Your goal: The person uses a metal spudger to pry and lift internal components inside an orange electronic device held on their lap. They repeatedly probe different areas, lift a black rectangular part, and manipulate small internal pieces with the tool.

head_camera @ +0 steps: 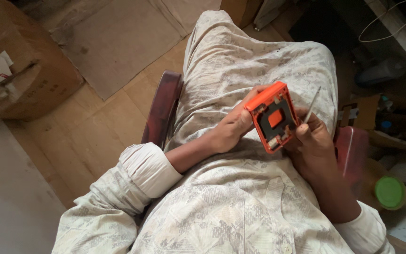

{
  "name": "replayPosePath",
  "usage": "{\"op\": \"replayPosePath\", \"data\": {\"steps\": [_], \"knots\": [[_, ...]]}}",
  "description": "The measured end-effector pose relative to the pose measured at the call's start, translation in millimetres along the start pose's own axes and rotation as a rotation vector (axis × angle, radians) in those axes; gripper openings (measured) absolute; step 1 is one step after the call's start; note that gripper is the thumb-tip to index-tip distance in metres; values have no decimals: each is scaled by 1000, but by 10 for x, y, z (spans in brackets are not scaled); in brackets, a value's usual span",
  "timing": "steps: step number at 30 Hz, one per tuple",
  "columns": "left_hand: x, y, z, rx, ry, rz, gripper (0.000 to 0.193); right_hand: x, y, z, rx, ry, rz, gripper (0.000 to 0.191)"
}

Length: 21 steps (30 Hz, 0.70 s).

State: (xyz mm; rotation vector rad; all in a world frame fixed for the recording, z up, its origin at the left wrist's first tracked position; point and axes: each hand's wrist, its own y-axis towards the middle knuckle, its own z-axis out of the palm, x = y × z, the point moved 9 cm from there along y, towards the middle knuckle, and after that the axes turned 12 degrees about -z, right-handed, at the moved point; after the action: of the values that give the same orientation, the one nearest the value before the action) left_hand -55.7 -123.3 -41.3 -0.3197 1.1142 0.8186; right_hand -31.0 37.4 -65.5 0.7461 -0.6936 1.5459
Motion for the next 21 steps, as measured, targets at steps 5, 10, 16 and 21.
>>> {"op": "replayPosePath", "data": {"steps": [5, 10, 16, 21], "knots": [[343, 97, -68, -86, -550, -209, 77, 82, 152, 101, -20, -86, -106, 40], [226, 117, -51, -51, -702, -198, 80, 267, 259, 216, -45, -467, -296, 38], [103, 96, -57, -113, -748, -212, 81, 334, 288, 420, 5, -667, -375, 36], [-10, 62, 14, -48, -678, -136, 79, 341, 240, 485, 32, -859, -396, 36]]}}
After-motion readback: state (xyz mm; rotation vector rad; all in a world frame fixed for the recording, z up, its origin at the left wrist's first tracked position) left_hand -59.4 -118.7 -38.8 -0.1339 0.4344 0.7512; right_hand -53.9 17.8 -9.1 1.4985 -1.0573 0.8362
